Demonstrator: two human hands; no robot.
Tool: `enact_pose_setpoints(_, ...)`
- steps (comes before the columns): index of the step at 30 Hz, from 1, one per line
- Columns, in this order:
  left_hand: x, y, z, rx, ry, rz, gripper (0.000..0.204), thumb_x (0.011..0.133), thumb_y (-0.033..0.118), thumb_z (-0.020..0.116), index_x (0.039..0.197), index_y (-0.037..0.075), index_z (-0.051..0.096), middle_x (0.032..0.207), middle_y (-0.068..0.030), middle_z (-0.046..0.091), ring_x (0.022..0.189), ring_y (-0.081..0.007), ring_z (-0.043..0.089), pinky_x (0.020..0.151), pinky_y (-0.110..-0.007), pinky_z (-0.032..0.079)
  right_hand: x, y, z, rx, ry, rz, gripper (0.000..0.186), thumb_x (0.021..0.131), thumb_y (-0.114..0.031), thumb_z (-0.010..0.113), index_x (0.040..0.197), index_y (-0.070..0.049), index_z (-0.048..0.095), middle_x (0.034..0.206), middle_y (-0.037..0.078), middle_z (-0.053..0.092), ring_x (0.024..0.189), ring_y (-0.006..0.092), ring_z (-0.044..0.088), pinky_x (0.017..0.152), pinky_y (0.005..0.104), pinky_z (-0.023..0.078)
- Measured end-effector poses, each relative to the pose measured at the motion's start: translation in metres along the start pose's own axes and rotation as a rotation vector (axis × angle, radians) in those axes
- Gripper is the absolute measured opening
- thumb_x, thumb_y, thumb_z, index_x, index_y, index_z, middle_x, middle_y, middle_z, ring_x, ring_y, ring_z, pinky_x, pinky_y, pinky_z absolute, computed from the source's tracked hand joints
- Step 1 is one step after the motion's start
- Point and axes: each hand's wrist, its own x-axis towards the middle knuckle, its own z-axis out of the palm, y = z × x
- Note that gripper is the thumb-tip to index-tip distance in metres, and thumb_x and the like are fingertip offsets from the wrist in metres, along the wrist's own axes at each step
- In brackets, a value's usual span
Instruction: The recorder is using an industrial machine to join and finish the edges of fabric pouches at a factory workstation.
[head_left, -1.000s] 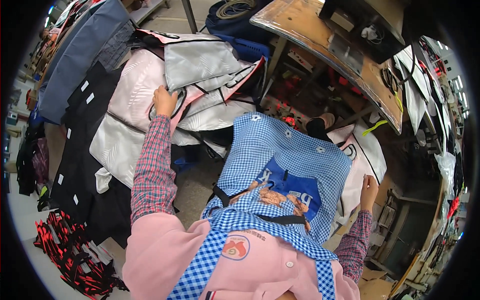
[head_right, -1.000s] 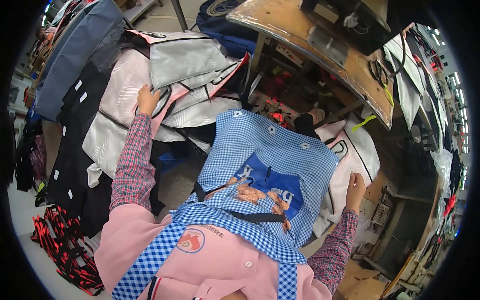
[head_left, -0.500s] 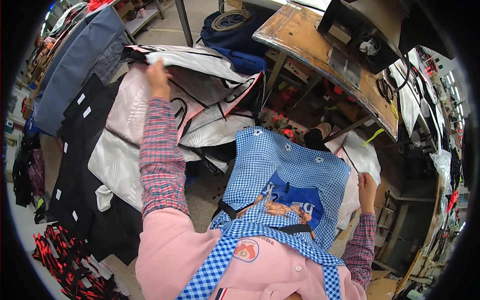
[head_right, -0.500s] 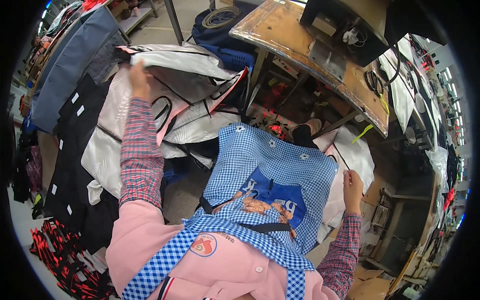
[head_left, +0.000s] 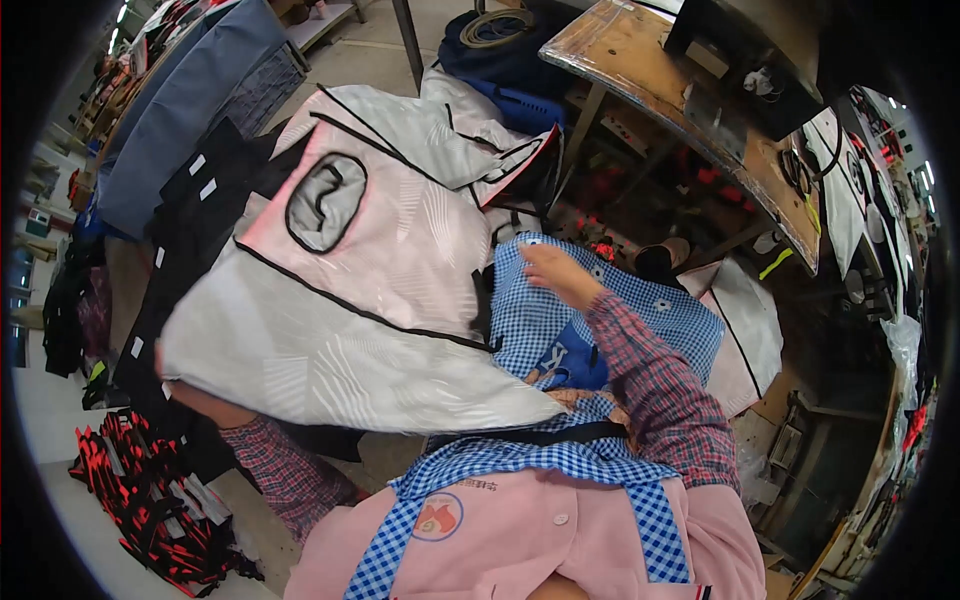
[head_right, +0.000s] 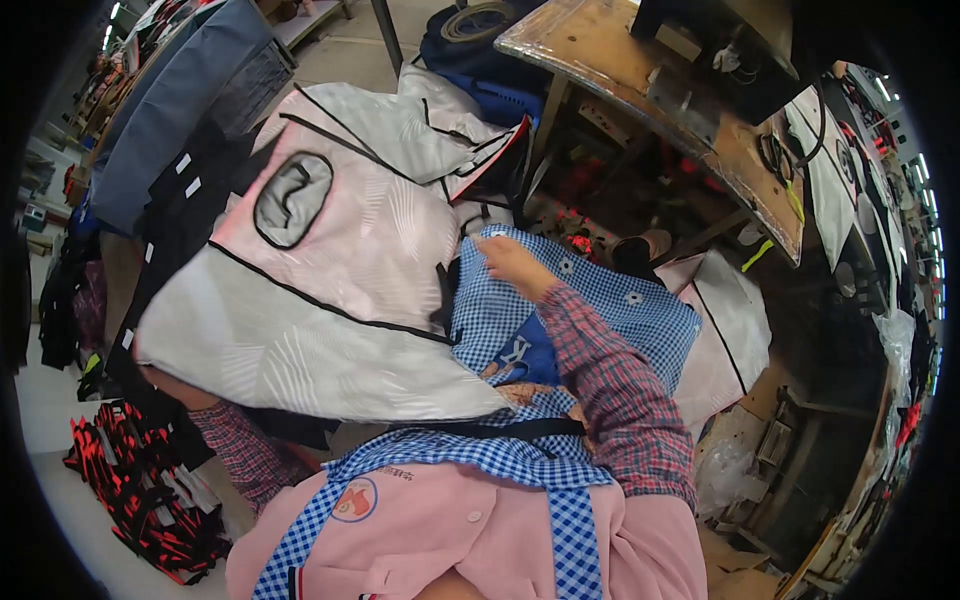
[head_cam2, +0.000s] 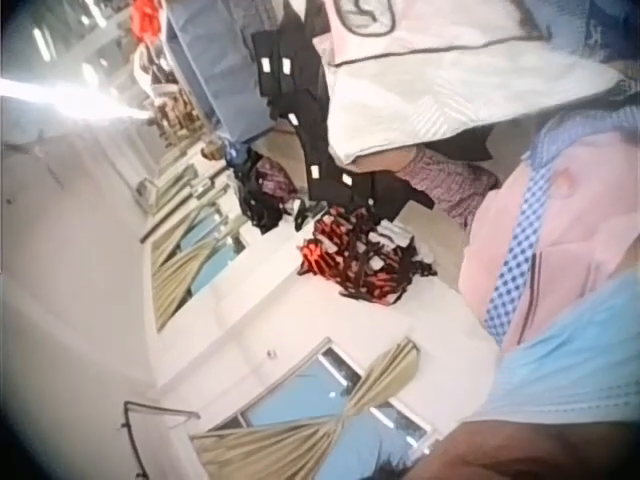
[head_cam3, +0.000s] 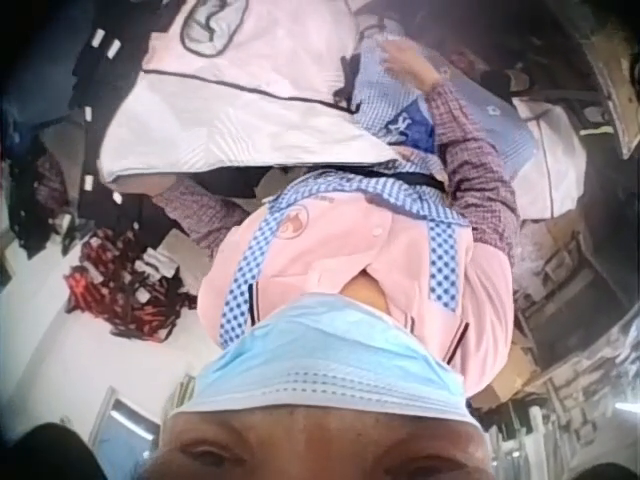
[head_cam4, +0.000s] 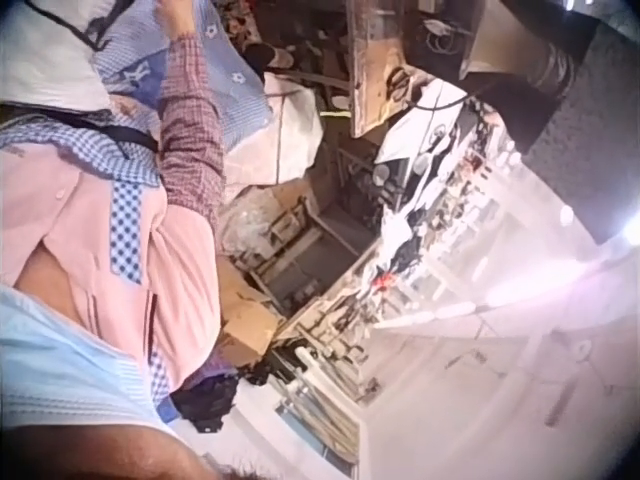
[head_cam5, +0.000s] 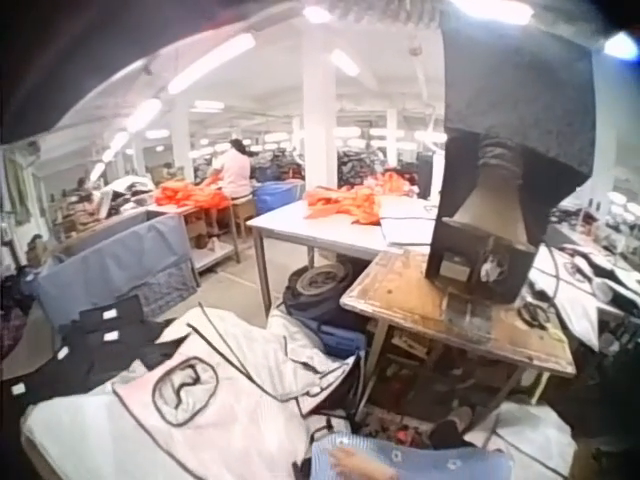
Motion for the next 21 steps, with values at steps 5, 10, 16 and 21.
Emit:
enact_pose_setpoints(5, -0.015, 0.029, -0.118, 0.285, -0.13, 0.256, 0.046, 0.096, 0.037, 0.045, 0.128, 0.003, 0.048, 0.132, -0.0148, 0.052, 0.117, -0.028, 0.054, 0.098, -0.044, 0.044, 0.029, 0.012, 0.113, -0.475, -0.219, -0.003, 0.066, 0.089, -0.048, 0.062, 0.126, 0.005, 0.05, 0.124, 0.017, 0.056, 0.108, 0.0263, 0.056, 0.09, 0.0327, 0.045)
enact_pose_setpoints(10, 0.009, 0.027, -0.237, 0.479, -0.134, -0.03, 0.039, 0.096, 0.029, 0.048, 0.121, 0.0, 0.056, 0.122, -0.0136, 0.06, 0.108, -0.0208, 0.059, 0.092, -0.038, 0.048, 0.033, 0.033, 0.147, -0.325, -0.15, 0.036, 0.085, 0.086, -0.048, 0.065, 0.134, 0.014, 0.035, 0.132, 0.025, 0.05, 0.123, 0.0307, 0.05, 0.101, 0.034, 0.04)
enact_pose_setpoints(16, 0.014, 0.034, -0.275, 0.955, -0.308, -0.506, 0.045, 0.09, 0.027, 0.056, 0.124, -0.003, 0.056, 0.114, -0.0127, 0.064, 0.094, -0.0195, 0.062, 0.086, -0.036, 0.05, 0.05, 0.019, 0.146, 0.122, -0.178, 0.315, 0.069, 0.087, -0.045, 0.066, 0.129, 0.006, 0.05, 0.132, 0.02, 0.052, 0.124, 0.0254, 0.048, 0.103, 0.0347, 0.038)
enact_pose_setpoints(21, 0.038, 0.017, -0.079, 2.0, -0.321, 0.241, 0.045, 0.085, 0.016, 0.064, 0.123, -0.005, 0.051, 0.119, -0.022, 0.059, 0.113, -0.0385, 0.055, 0.094, -0.045, 0.045, 0.035, -0.045, 0.118, 0.128, -0.128, -0.402, 0.038, 0.089, -0.022, 0.067, 0.117, 0.003, 0.06, 0.102, 0.007, 0.068, 0.086, 0.0145, 0.064, 0.077, 0.0292, 0.051)
